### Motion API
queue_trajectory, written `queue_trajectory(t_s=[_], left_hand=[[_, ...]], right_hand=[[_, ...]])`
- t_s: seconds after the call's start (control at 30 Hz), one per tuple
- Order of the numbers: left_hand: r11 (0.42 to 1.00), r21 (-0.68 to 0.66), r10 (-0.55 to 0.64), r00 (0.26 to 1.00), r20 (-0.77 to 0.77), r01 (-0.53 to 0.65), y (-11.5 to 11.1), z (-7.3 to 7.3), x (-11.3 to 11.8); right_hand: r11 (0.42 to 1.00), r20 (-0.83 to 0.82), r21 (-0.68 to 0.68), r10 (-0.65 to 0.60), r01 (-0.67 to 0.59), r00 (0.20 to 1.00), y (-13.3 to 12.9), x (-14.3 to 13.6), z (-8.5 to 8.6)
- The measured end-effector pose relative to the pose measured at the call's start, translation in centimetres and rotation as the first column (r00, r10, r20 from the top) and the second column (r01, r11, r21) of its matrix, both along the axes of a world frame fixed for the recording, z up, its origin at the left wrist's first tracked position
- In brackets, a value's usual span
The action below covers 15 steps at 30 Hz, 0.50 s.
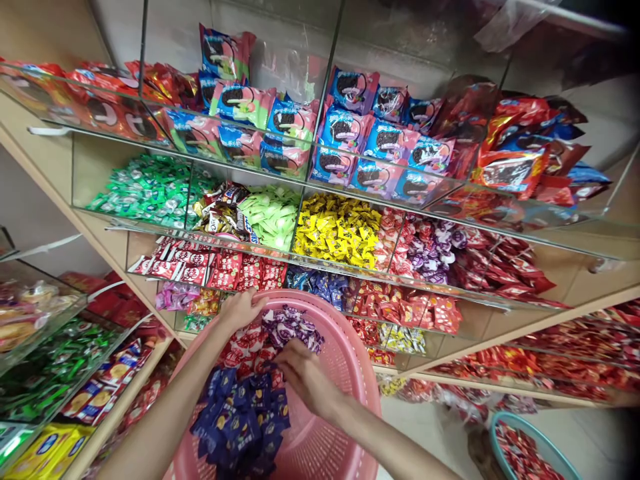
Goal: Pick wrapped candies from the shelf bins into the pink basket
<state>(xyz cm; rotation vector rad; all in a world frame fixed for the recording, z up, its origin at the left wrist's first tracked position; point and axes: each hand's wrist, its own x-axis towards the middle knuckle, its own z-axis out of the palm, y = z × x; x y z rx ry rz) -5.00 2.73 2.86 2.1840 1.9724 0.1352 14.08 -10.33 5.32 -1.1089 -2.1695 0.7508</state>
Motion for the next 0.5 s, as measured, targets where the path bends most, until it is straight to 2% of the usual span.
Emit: queue_trajectory(t_s=[0.07, 0.17, 0.37, 0.5], left_hand=[[1.000, -0.002, 0.005, 1.000, -0.001, -0.005, 0.0, 0.0, 0.0], [1.000, -0.002, 0.004, 1.000, 0.002, -0.004, -0.1, 0.1, 0.0], [1.000, -0.003, 0.007, 1.000, 0.016, -0.007, -0.2, 0.4, 0.1], [1.000, -0.009, 0.006, 1.000, 0.000, -0.006, -0.2, 0.6, 0.2]], right_hand=[[0.999, 0.021, -0.017, 0.050, -0.050, 0.999, -0.8, -1.1, -1.0], [0.997, 0.055, -0.016, 0.071, -0.071, 0.996, -1.4, -2.0, -1.6], [0.996, 0.043, -0.019, 0.091, -0.090, 0.995, -1.9, -2.5, -2.6], [0.989, 0.109, -0.026, 0.149, -0.147, 0.983, -2.6, -2.5, -3.9]])
